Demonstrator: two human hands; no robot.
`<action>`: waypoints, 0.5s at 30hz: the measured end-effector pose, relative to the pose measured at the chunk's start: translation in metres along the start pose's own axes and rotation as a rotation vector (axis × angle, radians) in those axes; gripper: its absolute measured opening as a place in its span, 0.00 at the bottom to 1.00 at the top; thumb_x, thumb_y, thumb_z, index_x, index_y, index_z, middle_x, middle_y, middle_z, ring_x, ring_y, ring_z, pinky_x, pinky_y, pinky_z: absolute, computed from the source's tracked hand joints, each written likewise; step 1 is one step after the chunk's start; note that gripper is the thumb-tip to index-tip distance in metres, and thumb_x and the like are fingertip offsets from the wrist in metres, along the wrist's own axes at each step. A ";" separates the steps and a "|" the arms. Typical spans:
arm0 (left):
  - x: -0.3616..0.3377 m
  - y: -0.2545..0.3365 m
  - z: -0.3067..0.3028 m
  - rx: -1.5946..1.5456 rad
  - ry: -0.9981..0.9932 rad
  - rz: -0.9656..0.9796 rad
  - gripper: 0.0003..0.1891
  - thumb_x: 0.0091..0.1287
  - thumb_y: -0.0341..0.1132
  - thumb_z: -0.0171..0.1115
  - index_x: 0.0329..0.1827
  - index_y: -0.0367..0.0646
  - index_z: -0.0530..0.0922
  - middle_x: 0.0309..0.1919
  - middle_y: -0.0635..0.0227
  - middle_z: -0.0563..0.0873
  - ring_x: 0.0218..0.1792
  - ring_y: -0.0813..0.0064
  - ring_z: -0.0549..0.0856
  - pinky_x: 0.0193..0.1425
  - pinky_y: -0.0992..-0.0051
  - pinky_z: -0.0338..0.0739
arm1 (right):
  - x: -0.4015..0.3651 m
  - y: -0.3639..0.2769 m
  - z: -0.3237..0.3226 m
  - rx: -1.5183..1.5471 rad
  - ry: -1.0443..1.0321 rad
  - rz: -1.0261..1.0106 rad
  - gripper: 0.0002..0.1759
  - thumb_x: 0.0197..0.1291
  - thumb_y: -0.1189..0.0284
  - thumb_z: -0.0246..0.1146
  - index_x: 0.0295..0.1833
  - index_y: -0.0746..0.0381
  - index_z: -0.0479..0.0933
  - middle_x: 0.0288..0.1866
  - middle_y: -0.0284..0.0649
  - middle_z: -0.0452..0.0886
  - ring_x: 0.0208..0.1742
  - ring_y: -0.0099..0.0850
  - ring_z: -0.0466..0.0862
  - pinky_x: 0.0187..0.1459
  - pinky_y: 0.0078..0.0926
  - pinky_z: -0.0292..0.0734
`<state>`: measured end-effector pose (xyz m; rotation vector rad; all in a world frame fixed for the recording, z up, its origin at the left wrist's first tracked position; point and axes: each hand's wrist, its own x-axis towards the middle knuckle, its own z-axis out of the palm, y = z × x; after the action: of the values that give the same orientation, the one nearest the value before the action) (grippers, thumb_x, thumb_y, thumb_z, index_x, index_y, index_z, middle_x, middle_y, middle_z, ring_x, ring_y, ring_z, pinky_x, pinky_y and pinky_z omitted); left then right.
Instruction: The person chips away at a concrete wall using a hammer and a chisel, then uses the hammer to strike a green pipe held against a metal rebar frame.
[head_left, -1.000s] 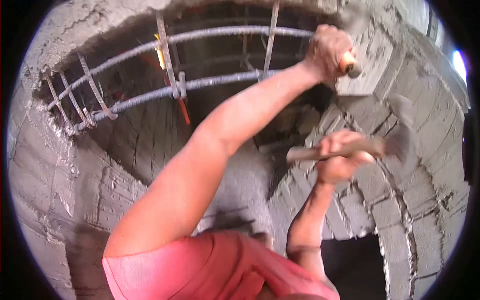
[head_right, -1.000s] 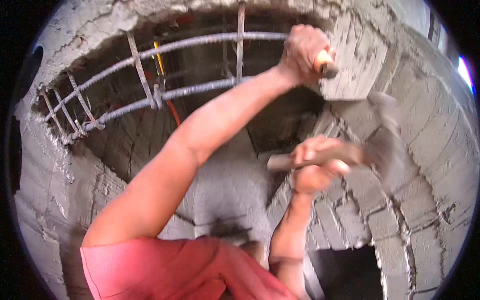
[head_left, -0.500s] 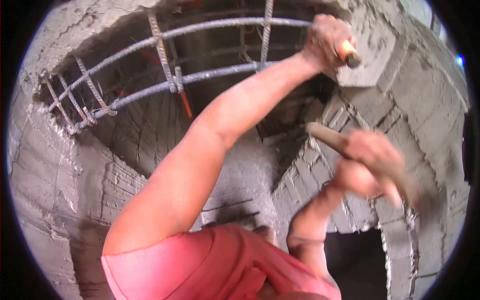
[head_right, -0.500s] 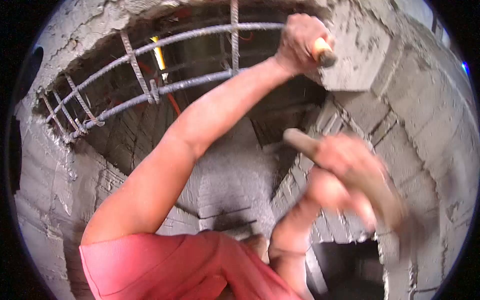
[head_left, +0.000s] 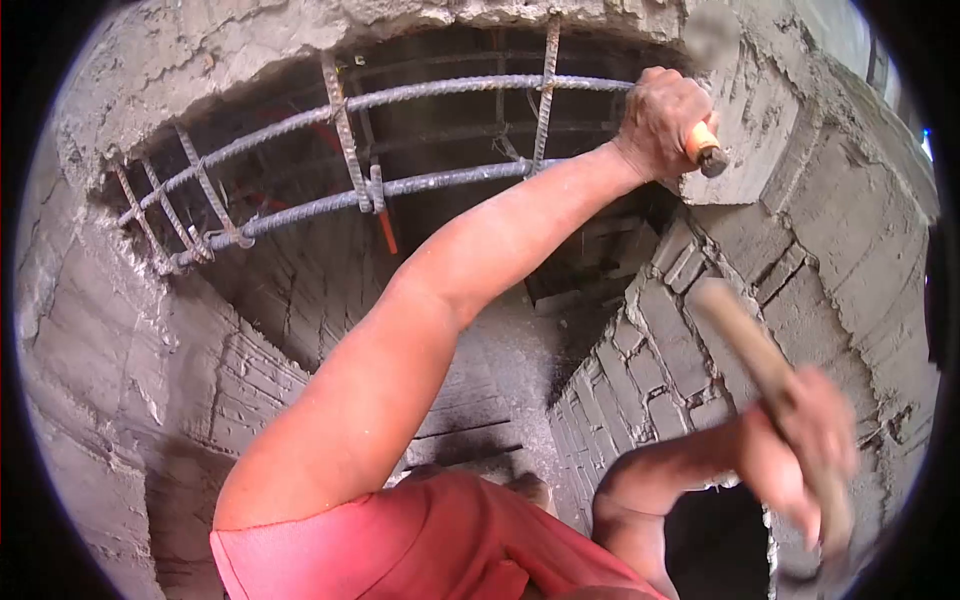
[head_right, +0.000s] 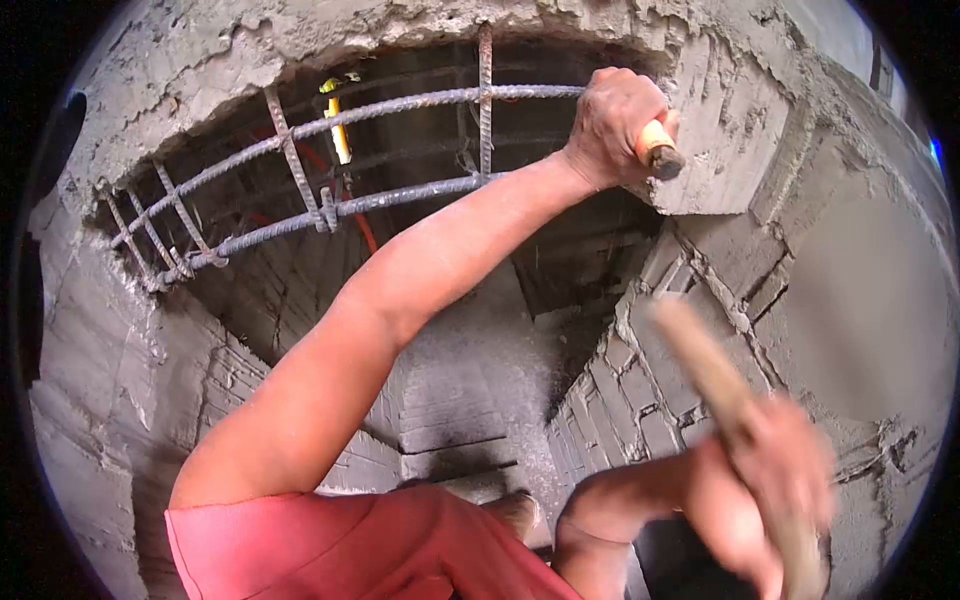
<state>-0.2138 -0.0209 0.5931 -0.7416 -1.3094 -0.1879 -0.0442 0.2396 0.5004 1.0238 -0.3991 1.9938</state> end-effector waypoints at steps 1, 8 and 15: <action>0.002 -0.003 0.002 -0.009 0.003 -0.001 0.11 0.52 0.34 0.68 0.23 0.48 0.71 0.21 0.64 0.75 0.26 0.58 0.78 0.36 0.61 0.71 | 0.020 -0.030 -0.003 0.100 0.001 -0.147 0.48 0.51 0.16 0.40 0.26 0.56 0.69 0.17 0.37 0.70 0.25 0.34 0.73 0.29 0.38 0.69; 0.003 -0.003 0.007 0.038 -0.047 0.036 0.12 0.52 0.34 0.68 0.23 0.48 0.71 0.21 0.63 0.75 0.26 0.57 0.78 0.37 0.60 0.70 | -0.116 0.136 0.000 0.146 -0.129 0.924 0.34 0.72 0.35 0.45 0.38 0.58 0.68 0.24 0.35 0.68 0.18 0.27 0.67 0.23 0.26 0.67; 0.000 -0.002 0.013 0.018 -0.036 0.039 0.11 0.52 0.32 0.69 0.24 0.48 0.71 0.21 0.65 0.75 0.26 0.59 0.77 0.37 0.61 0.70 | 0.028 -0.005 -0.010 0.225 0.053 0.020 0.43 0.55 0.23 0.51 0.26 0.56 0.73 0.21 0.35 0.74 0.21 0.32 0.74 0.34 0.35 0.74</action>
<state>-0.2255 -0.0151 0.5950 -0.7578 -1.3286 -0.1321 -0.0539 0.2638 0.5155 1.1052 -0.1591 2.1135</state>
